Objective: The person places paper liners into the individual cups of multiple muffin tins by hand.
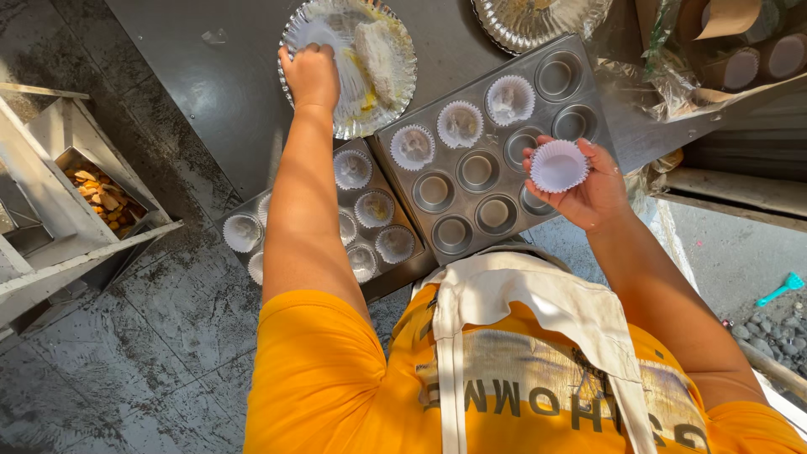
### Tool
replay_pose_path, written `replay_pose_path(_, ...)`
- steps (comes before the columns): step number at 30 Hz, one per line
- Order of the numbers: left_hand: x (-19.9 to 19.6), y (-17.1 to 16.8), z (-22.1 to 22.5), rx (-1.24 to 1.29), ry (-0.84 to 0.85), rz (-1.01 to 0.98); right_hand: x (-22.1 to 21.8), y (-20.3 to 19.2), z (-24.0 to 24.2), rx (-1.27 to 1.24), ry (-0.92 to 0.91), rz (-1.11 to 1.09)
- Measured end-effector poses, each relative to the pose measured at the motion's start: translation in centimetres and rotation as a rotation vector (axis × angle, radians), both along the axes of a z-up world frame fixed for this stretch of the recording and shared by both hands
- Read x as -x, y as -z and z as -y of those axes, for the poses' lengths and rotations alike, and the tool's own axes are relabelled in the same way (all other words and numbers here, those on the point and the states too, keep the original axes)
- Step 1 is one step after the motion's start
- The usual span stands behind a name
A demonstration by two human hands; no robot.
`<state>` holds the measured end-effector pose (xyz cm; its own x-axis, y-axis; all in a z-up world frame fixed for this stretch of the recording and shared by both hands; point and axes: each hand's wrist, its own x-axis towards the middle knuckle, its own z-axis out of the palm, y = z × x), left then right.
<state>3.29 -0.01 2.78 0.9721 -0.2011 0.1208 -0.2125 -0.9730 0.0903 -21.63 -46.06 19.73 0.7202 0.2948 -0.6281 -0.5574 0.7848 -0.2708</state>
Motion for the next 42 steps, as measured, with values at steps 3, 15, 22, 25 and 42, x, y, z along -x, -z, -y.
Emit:
replay_pose_path(3, 0.1, 2.4, -0.1, -0.023, 0.103, 0.051, 0.6, 0.0, 0.4, 0.009, 0.029, 0.019)
replay_pose_path(15, 1.6, 3.7, 1.8, -0.115, -0.039, -0.282, 0.6, -0.2, 0.3, -0.079, 0.003, 0.064)
replay_pose_path(22, 5.7, -8.8, 1.7, 1.235, -0.339, -0.611, 0.4, -1.3, 1.3, -0.135, -0.052, 0.104)
replay_pose_path(25, 8.4, -12.6, 4.1, 1.669, -0.200, -0.760, -0.1, -1.3, 2.6, -0.148, -0.085, 0.101)
replay_pose_path(42, 12.6, -9.0, 35.9, 0.180, 0.510, 0.024, -0.8, -2.0, 16.7, -0.151, -0.018, 0.183)
